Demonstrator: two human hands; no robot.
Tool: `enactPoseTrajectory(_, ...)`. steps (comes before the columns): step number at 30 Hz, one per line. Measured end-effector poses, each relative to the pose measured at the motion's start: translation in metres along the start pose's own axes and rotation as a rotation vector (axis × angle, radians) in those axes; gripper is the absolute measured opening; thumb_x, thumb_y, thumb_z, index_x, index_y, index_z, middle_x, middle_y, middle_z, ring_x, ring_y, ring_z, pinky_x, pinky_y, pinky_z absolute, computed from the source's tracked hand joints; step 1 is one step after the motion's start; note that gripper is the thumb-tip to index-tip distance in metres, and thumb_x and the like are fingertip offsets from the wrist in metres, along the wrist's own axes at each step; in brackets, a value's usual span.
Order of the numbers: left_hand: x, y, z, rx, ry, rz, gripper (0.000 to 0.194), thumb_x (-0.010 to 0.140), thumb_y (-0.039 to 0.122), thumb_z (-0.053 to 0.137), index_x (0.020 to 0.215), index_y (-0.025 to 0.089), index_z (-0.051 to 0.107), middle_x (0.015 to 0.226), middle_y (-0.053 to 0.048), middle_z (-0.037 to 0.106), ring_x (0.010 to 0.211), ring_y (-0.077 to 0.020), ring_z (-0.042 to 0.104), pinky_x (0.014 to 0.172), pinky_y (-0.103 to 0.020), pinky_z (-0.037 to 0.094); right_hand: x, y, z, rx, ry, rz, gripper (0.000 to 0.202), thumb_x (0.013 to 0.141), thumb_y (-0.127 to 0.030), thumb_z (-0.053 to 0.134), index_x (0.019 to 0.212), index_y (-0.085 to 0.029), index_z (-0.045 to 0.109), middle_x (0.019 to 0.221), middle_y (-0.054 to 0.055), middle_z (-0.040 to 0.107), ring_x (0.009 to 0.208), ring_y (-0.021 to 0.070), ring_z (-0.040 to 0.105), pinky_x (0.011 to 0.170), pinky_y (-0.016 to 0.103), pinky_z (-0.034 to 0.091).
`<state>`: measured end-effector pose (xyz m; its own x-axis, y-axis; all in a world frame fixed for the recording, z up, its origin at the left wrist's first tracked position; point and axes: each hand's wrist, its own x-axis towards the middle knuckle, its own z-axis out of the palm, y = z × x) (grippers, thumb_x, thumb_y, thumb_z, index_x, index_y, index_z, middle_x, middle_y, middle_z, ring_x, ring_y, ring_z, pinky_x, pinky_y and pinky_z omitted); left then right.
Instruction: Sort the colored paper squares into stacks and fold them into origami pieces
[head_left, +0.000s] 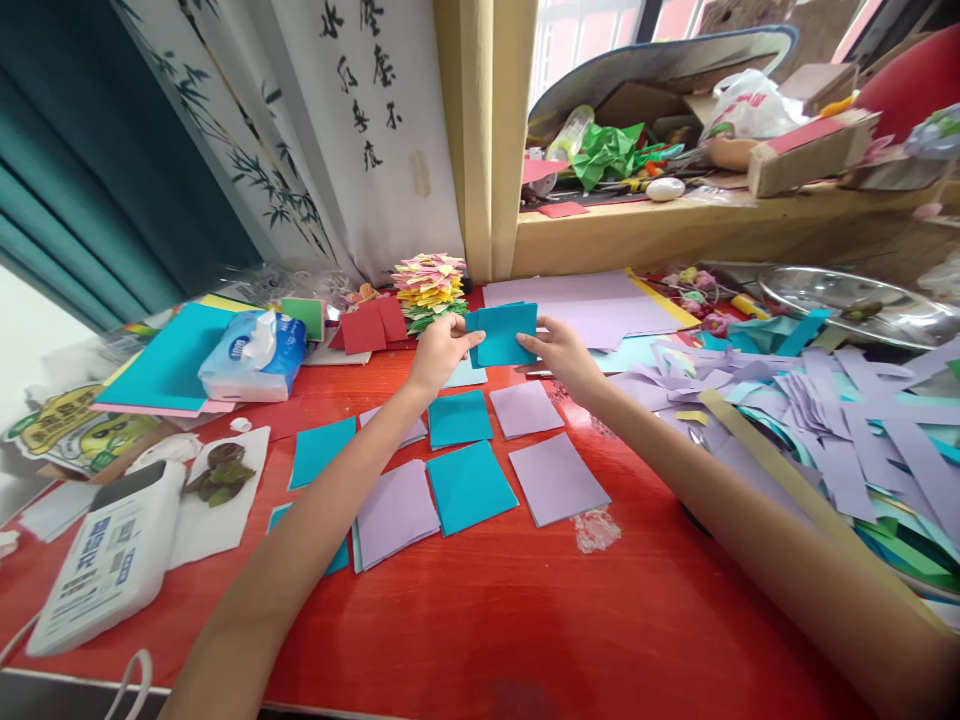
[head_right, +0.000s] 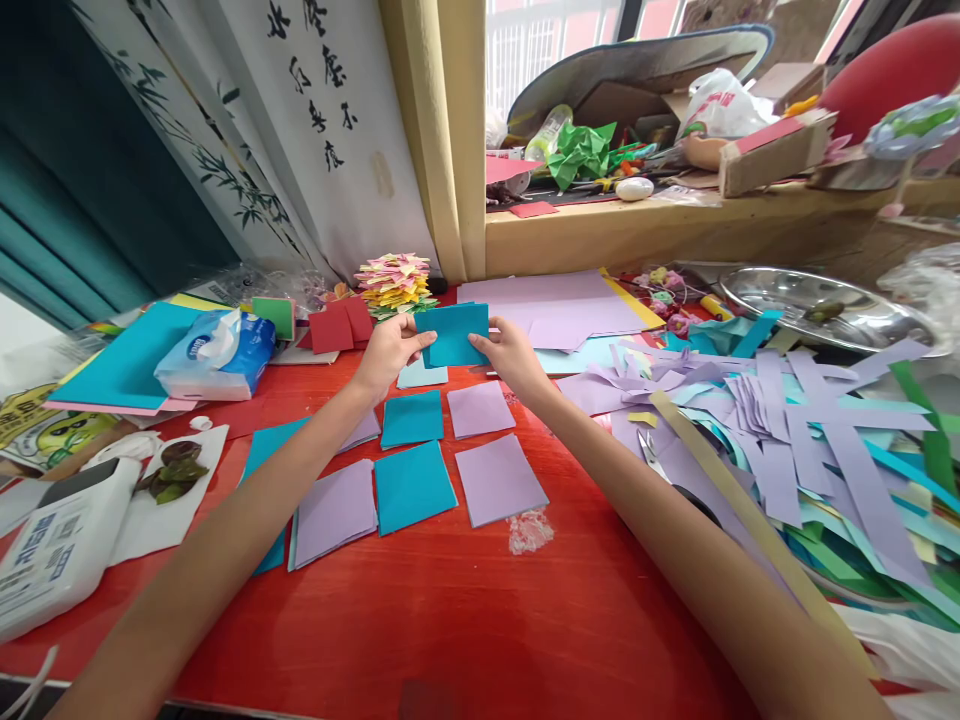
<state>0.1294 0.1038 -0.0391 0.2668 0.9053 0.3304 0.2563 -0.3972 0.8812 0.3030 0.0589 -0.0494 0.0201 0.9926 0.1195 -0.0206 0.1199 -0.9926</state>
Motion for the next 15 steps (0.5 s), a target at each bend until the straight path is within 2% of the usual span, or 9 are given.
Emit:
enactPoseTrajectory(3, -0.0004, 0.0025, -0.0006, -0.020, 0.039, -0.022, 0.032, 0.070, 0.031, 0.065, 0.062, 0.019, 0.036, 0.053, 0.006, 0.040, 0.046, -0.0067, 0.039, 0.045, -0.020, 0.031, -0.0002, -0.0014, -0.0019, 0.011, -0.015, 0.004, 0.015, 0.078, -0.028, 0.058, 0.089, -0.018, 0.058, 0.087, 0.004, 0.065, 0.070, 0.0145, 0.064, 0.059, 0.030, 0.059)
enactPoseTrajectory(7, -0.0007, 0.0036, -0.0039, -0.077, 0.058, -0.031, 0.025, 0.076, 0.032, 0.060, 0.066, 0.019, 0.041, 0.054, 0.005, 0.039, 0.045, -0.0064, 0.037, 0.044, -0.020, 0.029, 0.0021, 0.0019, -0.0068, 0.009, 0.037, -0.057, 0.015, 0.076, -0.029, 0.060, 0.084, -0.016, 0.062, 0.082, 0.003, 0.064, 0.066, 0.0133, 0.061, 0.052, 0.026, 0.058)
enactPoseTrajectory(12, -0.0004, 0.0019, -0.0057, -0.154, 0.063, -0.068, 0.012, 0.077, 0.024, 0.058, 0.073, 0.017, 0.050, 0.055, 0.004, 0.042, 0.044, -0.0060, 0.033, 0.040, -0.020, 0.025, 0.0010, 0.0055, -0.0056, 0.045, 0.046, -0.065, 0.015, 0.074, -0.030, 0.062, 0.081, -0.017, 0.059, 0.073, 0.000, 0.060, 0.060, 0.0116, 0.059, 0.049, 0.025, 0.058)
enactPoseTrajectory(15, 0.0007, -0.0015, -0.0053, -0.112, 0.071, -0.091, 0.017, 0.076, 0.024, 0.060, 0.067, 0.017, 0.047, 0.052, 0.005, 0.039, 0.042, -0.0063, 0.033, 0.040, -0.021, 0.024, -0.0004, 0.0084, -0.0023, 0.038, 0.049, -0.042, 0.019, 0.074, -0.034, 0.064, 0.079, -0.017, 0.056, 0.067, -0.001, 0.057, 0.056, 0.0103, 0.058, 0.051, 0.027, 0.059)
